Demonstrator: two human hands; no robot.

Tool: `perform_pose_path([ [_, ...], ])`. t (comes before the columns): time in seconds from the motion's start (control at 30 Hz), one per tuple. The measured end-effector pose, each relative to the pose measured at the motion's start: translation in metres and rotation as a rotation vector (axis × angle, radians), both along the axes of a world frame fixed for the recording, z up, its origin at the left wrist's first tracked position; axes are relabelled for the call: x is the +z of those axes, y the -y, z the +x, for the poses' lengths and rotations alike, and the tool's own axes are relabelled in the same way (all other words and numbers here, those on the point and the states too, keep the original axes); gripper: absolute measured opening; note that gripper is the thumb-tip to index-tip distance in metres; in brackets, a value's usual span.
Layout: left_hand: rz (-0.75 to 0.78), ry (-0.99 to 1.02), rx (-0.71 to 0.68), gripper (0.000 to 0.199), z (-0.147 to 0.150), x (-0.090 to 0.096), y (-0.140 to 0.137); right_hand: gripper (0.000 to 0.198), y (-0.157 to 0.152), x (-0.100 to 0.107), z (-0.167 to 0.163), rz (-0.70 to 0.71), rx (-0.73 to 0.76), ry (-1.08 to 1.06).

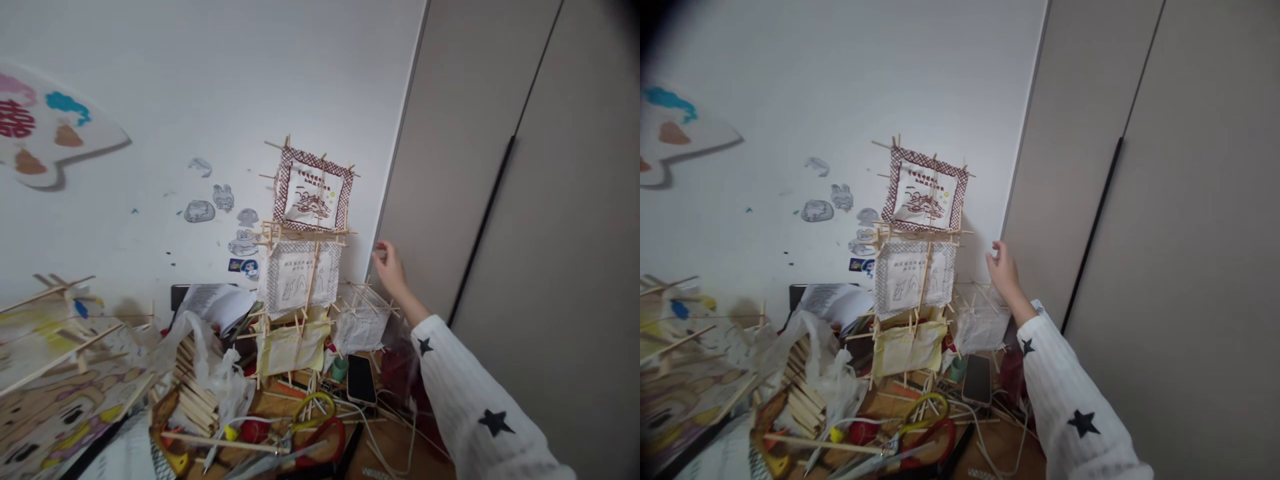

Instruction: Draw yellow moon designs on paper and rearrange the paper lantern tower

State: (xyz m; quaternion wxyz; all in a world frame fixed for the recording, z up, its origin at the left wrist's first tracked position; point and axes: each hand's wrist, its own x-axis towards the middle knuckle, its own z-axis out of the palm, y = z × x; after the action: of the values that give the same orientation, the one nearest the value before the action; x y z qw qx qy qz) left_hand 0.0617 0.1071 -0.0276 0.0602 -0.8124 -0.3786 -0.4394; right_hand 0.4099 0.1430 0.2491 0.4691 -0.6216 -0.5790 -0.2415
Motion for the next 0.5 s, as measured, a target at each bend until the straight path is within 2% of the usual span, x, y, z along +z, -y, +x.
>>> perform_pose_path([
  [0.03,0.006,0.026,0.020,0.026,0.002,0.012,-0.019,0.042,-0.001,0.017,-0.012,0.051,0.118,-0.001],
  [0.1,0.019,0.089,0.064,0.037,0.004,0.035,-0.052,0.046,-0.004,0.052,-0.037,0.061,0.217,-0.013],
  [0.17,0.046,0.280,0.148,0.037,0.004,0.050,-0.075,0.045,-0.012,0.082,-0.058,-0.014,0.184,-0.063],
  [0.23,0.080,0.401,0.181,0.036,0.001,0.059,-0.085,0.039,-0.020,0.105,-0.072,-0.155,0.115,-0.059],
  [0.33,0.103,0.434,0.175,0.033,-0.004,0.060,-0.085,0.031,-0.029,0.121,-0.080,-0.277,0.057,-0.025],
  [0.5,-0.001,0.332,0.085,0.040,0.006,0.061,-0.085,0.034,-0.031,0.116,-0.083,-0.283,0.018,0.000],
])
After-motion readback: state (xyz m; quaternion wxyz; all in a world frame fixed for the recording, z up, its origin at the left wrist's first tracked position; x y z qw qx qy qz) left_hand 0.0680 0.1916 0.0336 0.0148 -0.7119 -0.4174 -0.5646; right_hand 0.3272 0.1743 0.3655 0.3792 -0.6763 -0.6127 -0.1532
